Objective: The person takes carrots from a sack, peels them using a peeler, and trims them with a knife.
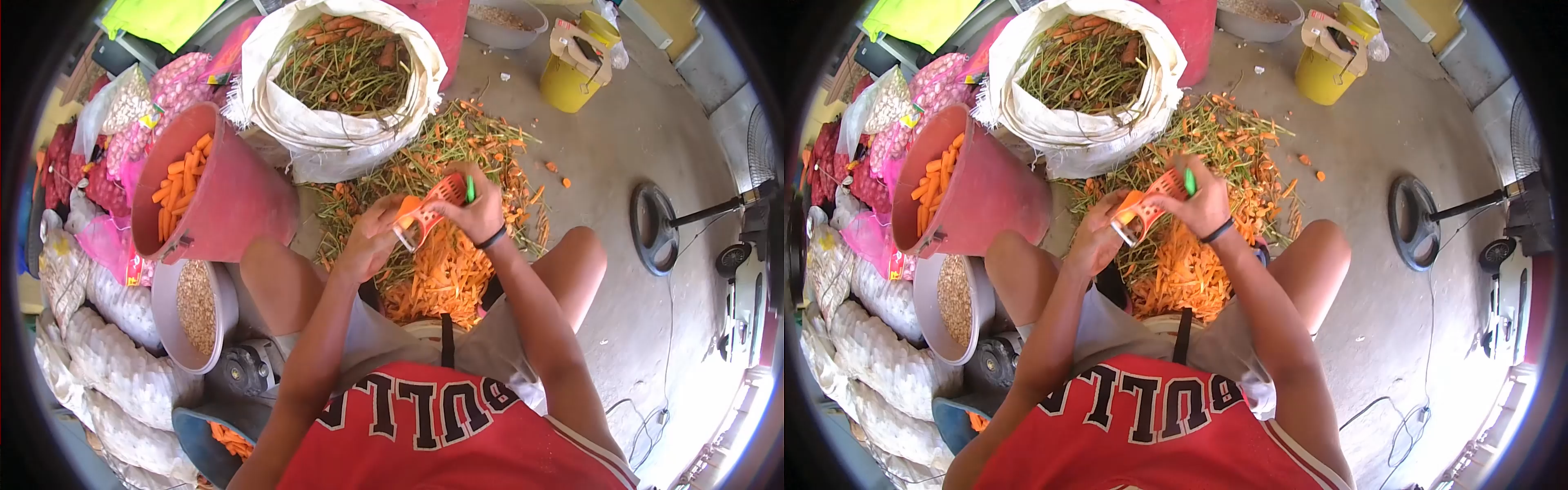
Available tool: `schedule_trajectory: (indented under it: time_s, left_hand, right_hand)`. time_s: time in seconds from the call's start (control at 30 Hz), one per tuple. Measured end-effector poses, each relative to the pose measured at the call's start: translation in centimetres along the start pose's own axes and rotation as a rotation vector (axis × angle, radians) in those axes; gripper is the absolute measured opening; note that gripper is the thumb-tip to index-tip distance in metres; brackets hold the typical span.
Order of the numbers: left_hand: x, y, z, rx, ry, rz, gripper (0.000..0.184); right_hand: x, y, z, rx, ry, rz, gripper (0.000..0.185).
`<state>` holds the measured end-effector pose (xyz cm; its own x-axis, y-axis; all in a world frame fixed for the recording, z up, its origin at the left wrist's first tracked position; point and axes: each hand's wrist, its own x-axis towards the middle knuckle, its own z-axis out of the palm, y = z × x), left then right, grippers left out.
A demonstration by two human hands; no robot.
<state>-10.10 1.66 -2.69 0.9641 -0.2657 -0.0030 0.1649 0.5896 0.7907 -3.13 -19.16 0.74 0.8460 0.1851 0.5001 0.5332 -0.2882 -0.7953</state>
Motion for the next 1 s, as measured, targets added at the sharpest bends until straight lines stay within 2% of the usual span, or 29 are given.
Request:
schedule_trajectory:
  time_s: [0.1, 0.13, 0.23, 0.3, 0.33, 0.43, 0.53, 0.63, 0.83, 0.87, 0.97, 1.0]
  left_hand:
    - [0.2, -0.7, -1.1, 0.036, -0.022, -0.031, 0.055]
    - [0.0, -0.6, -0.5, 0.038, -0.001, -0.050, 0.054]
    - [0.2, -0.3, 0.7, 0.069, 0.047, -0.085, 0.050]
    - [0.6, -0.3, 0.6, 0.109, 0.060, -0.063, 0.048]
    - [0.6, -0.2, 0.8, 0.204, 0.064, -0.036, 0.041]
    - [0.4, -0.4, 0.5, 0.432, 0.044, 0.034, 0.035]
    - [0.4, -0.8, 0.7, 0.440, 0.100, 0.069, 0.033]
    - [0.5, -0.7, 0.2, 0.434, 0.166, -0.036, 0.033]
    - [0.1, -1.2, 0.8, 0.418, 0.071, 0.047, 0.035]
    - [0.1, -1.2, 0.7, 0.467, 0.055, 0.056, 0.035]
    - [-0.5, -0.8, 0.1, 0.464, 0.104, -0.013, 0.035]
    - [-0.5, -0.5, 0.2, 0.505, 0.130, 0.004, 0.034]
  right_hand:
    - [0.8, 4.0, -0.6, 0.033, 0.094, 0.273, 0.057]
    - [1.5, 5.1, -0.8, 0.062, 0.122, 0.292, 0.057]
    - [1.3, 3.7, -1.0, 0.038, -0.069, 0.305, 0.057]
    - [1.1, 3.2, -0.9, 0.095, -0.084, 0.326, 0.058]
    - [1.0, 3.3, -0.8, 0.082, -0.097, 0.321, 0.057]
    - [-0.1, 3.3, -0.2, 0.078, -0.122, 0.325, 0.057]
    - [-0.1, 3.6, -0.4, 0.091, -0.112, 0.352, 0.057]
    - [0.0, 4.9, -0.6, 0.084, -0.098, 0.409, 0.059]
    - [-0.7, 2.9, 0.2, 0.214, -0.175, 0.377, 0.056]
    - [-0.8, 3.0, 0.3, 0.170, -0.156, 0.368, 0.050]
    - [0.2, 6.0, -1.0, 0.052, 0.035, 0.340, 0.047]
    - [0.6, 6.2, -2.0, -0.143, 0.034, 0.350, 0.039]
